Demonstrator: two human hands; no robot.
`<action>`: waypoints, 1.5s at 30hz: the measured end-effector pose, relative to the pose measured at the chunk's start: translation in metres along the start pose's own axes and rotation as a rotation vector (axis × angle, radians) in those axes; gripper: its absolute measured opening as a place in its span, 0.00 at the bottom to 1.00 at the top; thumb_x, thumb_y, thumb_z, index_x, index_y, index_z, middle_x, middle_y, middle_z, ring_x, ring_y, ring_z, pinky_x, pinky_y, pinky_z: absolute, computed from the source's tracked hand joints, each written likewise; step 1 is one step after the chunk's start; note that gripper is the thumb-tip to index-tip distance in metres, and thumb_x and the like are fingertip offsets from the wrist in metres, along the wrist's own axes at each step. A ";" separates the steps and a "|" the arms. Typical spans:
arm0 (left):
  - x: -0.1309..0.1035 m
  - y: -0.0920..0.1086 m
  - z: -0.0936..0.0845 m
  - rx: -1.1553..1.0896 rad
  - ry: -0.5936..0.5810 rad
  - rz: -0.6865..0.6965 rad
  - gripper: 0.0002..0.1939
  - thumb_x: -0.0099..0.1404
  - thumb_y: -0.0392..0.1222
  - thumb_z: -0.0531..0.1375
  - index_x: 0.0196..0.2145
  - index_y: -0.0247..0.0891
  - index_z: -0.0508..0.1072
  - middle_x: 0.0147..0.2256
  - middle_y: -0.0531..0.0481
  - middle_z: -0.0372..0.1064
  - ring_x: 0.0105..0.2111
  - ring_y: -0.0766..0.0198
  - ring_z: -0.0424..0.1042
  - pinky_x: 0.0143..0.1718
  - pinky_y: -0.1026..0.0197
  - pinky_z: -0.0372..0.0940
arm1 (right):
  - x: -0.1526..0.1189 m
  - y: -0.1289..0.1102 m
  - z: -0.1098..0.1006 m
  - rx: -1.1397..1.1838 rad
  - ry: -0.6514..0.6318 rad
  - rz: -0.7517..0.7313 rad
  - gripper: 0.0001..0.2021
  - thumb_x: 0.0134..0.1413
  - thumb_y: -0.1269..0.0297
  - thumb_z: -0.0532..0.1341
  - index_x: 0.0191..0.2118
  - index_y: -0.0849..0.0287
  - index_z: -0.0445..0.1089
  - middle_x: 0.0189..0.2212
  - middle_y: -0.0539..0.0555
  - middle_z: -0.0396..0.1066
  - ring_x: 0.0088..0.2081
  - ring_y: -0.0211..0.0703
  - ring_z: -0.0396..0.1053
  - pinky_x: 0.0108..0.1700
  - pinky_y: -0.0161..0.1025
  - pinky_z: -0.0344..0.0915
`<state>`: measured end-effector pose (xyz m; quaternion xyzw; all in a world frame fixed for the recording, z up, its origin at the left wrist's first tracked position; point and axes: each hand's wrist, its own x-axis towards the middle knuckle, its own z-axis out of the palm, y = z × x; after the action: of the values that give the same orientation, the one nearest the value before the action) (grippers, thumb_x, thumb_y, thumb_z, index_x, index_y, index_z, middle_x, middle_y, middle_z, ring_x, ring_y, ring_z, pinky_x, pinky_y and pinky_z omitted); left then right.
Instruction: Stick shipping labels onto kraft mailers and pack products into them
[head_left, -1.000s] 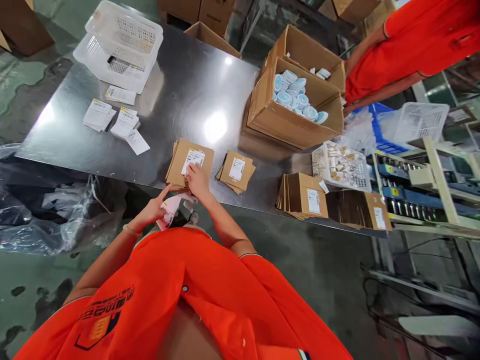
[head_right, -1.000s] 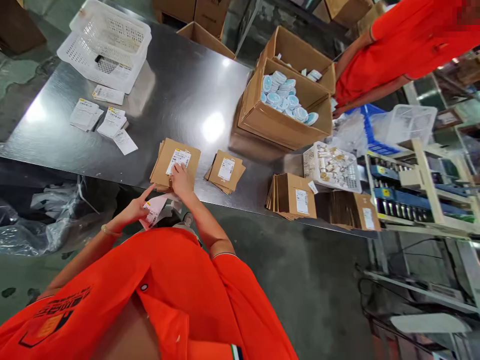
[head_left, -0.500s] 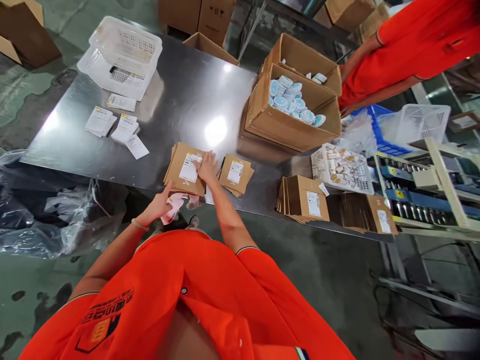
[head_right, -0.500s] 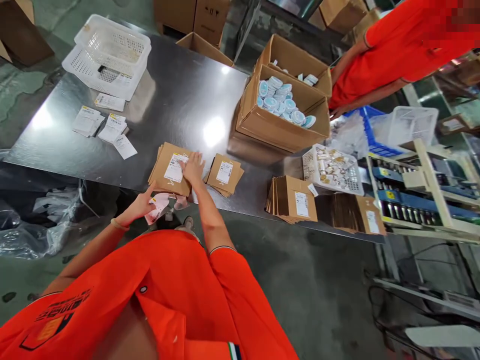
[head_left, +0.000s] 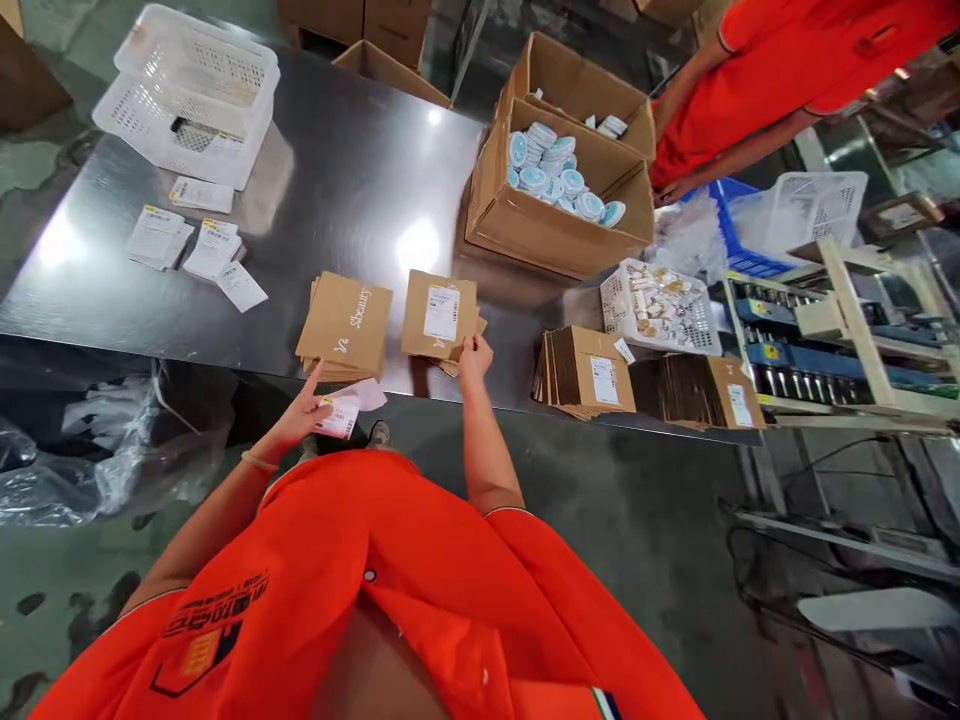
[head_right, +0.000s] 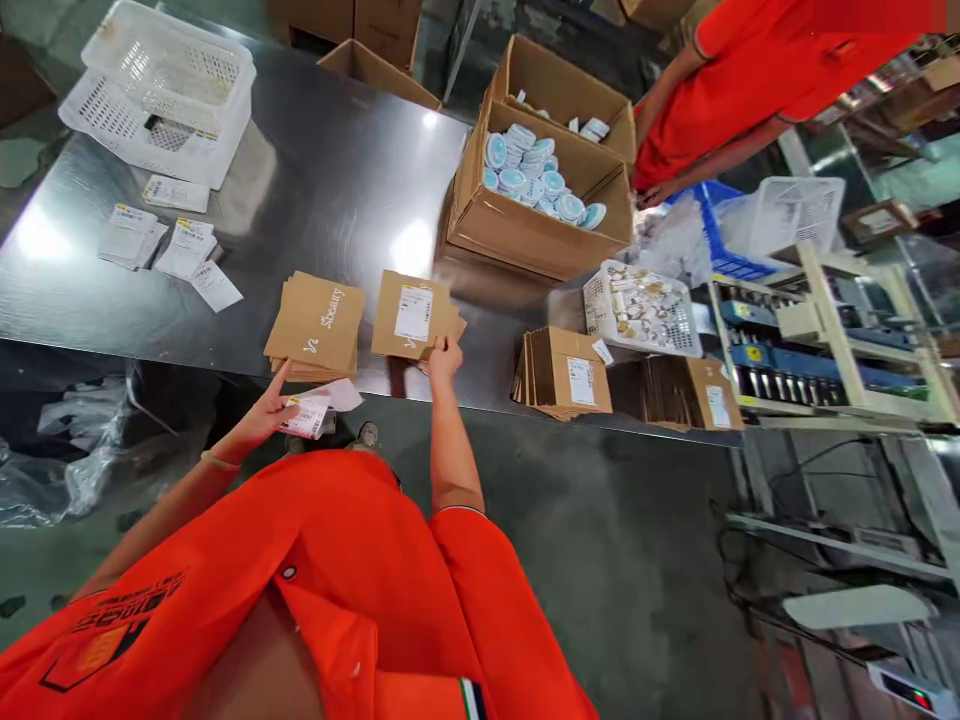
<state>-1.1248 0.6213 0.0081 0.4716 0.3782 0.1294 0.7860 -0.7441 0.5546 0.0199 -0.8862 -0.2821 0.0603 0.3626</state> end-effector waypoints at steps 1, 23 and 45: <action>-0.003 -0.004 0.002 -0.036 0.032 0.006 0.75 0.57 0.50 0.79 0.86 0.33 0.37 0.35 0.48 0.83 0.31 0.57 0.79 0.39 0.59 0.74 | -0.001 0.004 -0.008 -0.058 0.025 0.018 0.27 0.73 0.49 0.57 0.60 0.67 0.79 0.48 0.70 0.81 0.49 0.59 0.78 0.55 0.55 0.76; 0.014 -0.009 0.032 -0.170 0.307 0.125 0.42 0.38 0.53 0.85 0.50 0.31 0.87 0.44 0.40 0.86 0.43 0.50 0.82 0.51 0.50 0.75 | -0.151 -0.065 0.062 0.374 -0.749 -0.304 0.08 0.65 0.63 0.67 0.44 0.54 0.85 0.30 0.51 0.80 0.32 0.47 0.77 0.40 0.41 0.77; 0.017 -0.030 -0.018 -0.108 0.224 -0.166 0.32 0.32 0.52 0.87 0.33 0.31 0.86 0.31 0.35 0.83 0.38 0.40 0.83 0.44 0.44 0.77 | 0.016 -0.149 0.131 -0.124 -0.340 -0.106 0.12 0.64 0.68 0.70 0.51 0.58 0.85 0.66 0.64 0.73 0.69 0.62 0.68 0.71 0.61 0.68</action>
<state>-1.1305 0.6270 -0.0300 0.3786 0.4937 0.1358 0.7710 -0.8397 0.7295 0.0267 -0.8678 -0.3887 0.1726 0.2571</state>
